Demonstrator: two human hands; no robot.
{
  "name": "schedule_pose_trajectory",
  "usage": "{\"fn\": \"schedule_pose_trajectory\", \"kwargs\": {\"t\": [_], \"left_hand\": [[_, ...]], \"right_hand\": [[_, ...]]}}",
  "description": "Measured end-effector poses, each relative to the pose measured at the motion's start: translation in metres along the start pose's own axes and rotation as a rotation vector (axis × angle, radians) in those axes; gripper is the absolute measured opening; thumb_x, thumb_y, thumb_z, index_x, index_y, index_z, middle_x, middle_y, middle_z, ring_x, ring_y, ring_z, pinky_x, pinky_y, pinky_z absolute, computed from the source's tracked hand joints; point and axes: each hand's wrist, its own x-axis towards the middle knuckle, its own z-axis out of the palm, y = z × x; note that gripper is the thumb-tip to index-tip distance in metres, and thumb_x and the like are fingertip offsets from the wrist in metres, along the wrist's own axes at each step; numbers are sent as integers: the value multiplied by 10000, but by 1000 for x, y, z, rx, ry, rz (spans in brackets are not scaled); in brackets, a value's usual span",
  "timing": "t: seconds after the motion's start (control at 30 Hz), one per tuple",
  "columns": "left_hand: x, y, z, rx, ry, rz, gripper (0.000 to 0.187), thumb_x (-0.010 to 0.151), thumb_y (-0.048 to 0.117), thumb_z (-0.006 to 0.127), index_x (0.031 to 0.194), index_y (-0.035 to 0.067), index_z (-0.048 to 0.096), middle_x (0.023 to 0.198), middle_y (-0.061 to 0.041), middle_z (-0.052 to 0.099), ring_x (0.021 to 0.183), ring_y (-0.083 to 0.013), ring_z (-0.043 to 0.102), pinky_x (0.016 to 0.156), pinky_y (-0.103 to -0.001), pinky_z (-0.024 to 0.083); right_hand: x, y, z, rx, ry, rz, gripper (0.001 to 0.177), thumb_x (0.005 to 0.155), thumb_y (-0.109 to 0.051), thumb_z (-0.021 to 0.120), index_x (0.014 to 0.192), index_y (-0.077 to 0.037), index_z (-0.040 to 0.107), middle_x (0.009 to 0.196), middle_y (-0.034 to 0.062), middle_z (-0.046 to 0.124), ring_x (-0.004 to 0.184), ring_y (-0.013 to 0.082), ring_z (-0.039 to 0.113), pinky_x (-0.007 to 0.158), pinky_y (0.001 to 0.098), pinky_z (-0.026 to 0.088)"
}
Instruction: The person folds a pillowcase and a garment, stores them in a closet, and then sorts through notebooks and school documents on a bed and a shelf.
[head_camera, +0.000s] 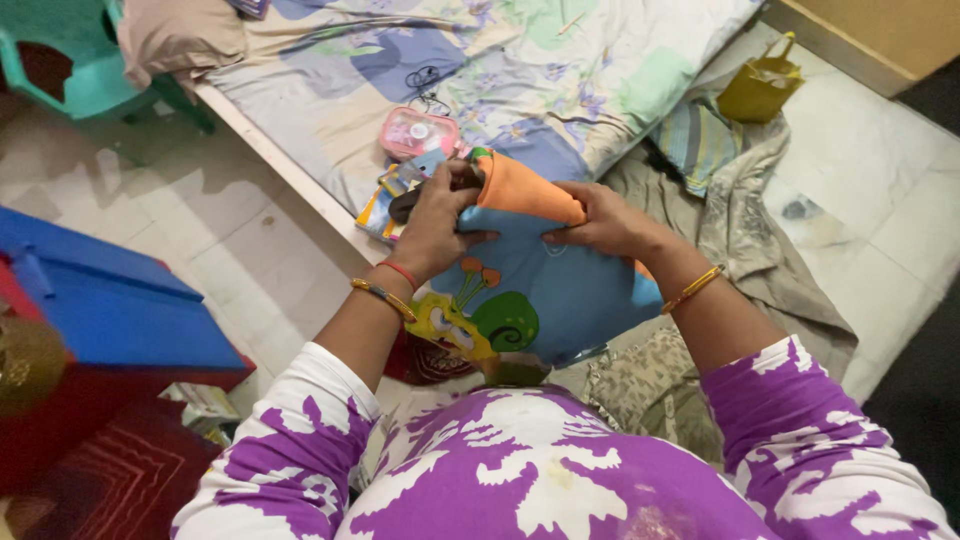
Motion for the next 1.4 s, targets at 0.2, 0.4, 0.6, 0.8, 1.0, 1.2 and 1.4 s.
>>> {"fn": "schedule_pose_trajectory", "kwargs": {"t": [0.2,0.4,0.6,0.8,1.0,1.2,1.4], "left_hand": [[-9,-9,-42,227,164,221,477,622,294,950,1013,92,765,1377,-191,533,1363,-395,418,1117,-623,194],[-35,-57,-89,-125,406,-34,488,803,144,842,1237,32,649,1206,-154,658,1075,-337,665,907,-400,538],[-72,-103,-148,-106,494,-86,360,857,128,797,1169,31,645,1073,-146,716,977,-333,699,853,-416,553],[-111,-148,-196,107,795,-158,407,856,190,816,1171,7,635,1106,-187,693,1023,-395,671,870,-448,536],[-124,-170,-230,257,1000,-333,391,878,224,800,1150,-4,637,1100,-203,655,1030,-427,641,858,-472,521],[-114,-145,-213,262,853,-226,497,777,187,766,1223,6,642,1241,-207,610,1048,-440,628,877,-505,520],[-92,-163,-244,-159,411,-59,382,832,257,834,1118,44,698,1379,-145,611,1026,-311,705,858,-383,570]], "right_hand": [[60,-37,-1,-225,-255,-139,576,765,-153,844,1308,-76,666,1171,70,780,1090,177,699,964,348,537],[125,-58,32,-270,-76,-249,920,726,-368,891,1503,-112,471,1364,138,638,1246,285,593,1021,420,462],[193,-54,72,-438,-195,-179,931,643,-367,905,1435,-119,483,1281,157,680,1185,310,651,985,409,509],[258,-46,102,-787,264,-18,478,795,-173,797,1258,-135,686,1229,77,749,1078,262,719,877,416,560],[291,-63,209,-51,-367,330,638,971,-606,482,1337,-99,609,1242,165,754,1010,333,734,772,470,595],[338,-116,320,1029,-426,545,795,904,-740,322,1531,-256,396,1470,67,476,1251,351,565,967,649,485],[404,-124,297,1354,-415,303,806,901,-744,327,1534,-250,393,1475,69,474,1260,349,560,976,645,480]]}}
